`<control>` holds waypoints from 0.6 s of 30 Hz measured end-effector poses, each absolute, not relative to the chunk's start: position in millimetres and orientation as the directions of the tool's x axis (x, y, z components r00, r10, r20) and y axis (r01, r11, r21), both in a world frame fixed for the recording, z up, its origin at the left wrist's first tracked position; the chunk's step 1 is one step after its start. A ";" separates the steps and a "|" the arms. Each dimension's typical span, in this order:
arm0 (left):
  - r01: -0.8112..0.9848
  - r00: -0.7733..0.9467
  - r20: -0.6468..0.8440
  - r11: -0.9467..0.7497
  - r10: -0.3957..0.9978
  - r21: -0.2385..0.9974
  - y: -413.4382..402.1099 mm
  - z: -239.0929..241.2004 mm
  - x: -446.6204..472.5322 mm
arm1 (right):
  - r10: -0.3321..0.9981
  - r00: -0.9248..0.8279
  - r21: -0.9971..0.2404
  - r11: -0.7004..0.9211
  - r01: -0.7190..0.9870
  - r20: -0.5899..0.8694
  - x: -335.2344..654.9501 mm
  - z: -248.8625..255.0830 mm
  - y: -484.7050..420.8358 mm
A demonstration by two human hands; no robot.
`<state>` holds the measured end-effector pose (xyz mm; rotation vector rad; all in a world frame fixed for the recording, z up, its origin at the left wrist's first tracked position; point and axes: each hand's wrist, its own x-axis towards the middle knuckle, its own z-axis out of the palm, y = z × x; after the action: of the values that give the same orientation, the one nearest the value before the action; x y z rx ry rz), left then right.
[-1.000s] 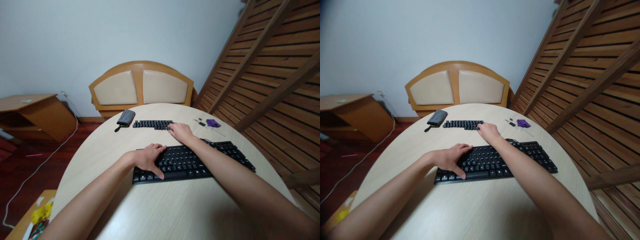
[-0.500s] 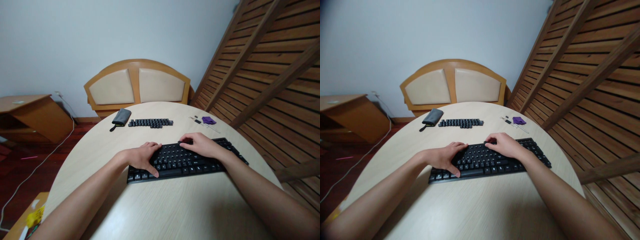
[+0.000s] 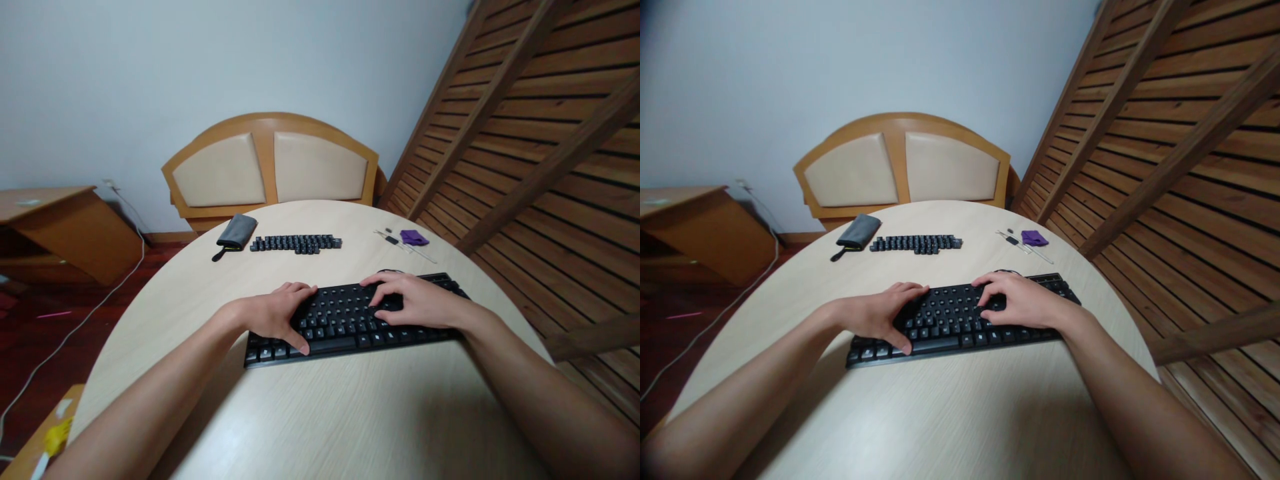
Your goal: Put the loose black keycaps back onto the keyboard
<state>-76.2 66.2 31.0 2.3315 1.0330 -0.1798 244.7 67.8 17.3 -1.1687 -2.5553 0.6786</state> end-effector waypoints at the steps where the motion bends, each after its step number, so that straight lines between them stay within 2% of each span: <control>1: 0.713 0.692 -0.338 -0.535 0.637 0.453 66.3 30.6 -76.3 | 0.759 -0.650 -0.505 0.575 0.644 0.036 244.6 16.9 67.9; 18: 0.719 0.686 -0.343 -0.528 0.642 0.451 66.5 28.4 -77.4 | 0.757 -0.652 -0.475 0.587 0.656 0.035 242.2 17.8 65.6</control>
<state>-77.4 66.5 28.4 2.3264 1.0418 -0.1794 242.2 65.6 17.8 -1.1704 -2.5833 0.6311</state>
